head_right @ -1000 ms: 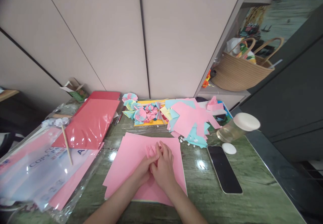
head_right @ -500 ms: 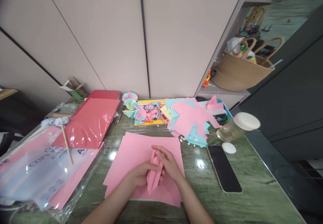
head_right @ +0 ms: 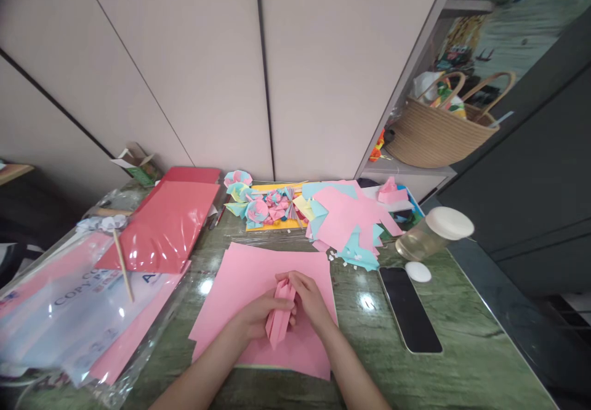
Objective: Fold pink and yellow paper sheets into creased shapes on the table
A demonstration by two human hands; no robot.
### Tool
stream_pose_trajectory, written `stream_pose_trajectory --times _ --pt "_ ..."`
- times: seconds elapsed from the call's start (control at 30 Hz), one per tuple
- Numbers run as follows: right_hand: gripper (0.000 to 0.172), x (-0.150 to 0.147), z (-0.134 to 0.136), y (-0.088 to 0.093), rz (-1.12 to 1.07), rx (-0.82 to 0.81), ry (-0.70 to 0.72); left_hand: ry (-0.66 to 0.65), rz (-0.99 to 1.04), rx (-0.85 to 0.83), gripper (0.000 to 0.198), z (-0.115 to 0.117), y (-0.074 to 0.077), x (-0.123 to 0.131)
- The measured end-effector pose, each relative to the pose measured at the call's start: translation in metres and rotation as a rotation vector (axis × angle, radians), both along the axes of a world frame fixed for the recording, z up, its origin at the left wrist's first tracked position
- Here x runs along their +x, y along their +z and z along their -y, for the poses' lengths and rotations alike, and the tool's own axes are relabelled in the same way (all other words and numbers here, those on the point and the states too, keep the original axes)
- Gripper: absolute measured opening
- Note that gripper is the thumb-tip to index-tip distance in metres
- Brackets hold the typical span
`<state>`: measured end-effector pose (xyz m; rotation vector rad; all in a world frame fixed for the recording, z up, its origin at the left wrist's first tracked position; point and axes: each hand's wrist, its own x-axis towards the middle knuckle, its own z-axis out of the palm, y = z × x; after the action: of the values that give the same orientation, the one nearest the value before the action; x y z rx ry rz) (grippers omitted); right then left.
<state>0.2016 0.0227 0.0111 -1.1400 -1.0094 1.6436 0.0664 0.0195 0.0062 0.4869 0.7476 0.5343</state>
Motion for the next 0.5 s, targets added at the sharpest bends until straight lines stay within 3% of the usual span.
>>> stream_pose_trajectory --times 0.13,0.27,0.37,0.5 --pt "0.046 -0.009 0.003 -0.003 -0.218 -0.172 -0.037 0.216 -0.093 0.2 0.033 0.0 0.012 0.002" --pt "0.041 -0.024 0.011 -0.007 -0.587 -0.391 -0.008 0.464 -0.204 0.418 0.044 0.003 0.022 0.003" --pt "0.032 -0.032 0.016 -0.01 -0.716 -0.436 -0.039 0.521 -0.255 0.533 0.054 0.009 0.02 0.005" --pt "0.025 -0.034 0.018 -0.01 -0.757 -0.427 -0.095 0.534 -0.41 0.841 0.054 0.019 0.008 0.011"
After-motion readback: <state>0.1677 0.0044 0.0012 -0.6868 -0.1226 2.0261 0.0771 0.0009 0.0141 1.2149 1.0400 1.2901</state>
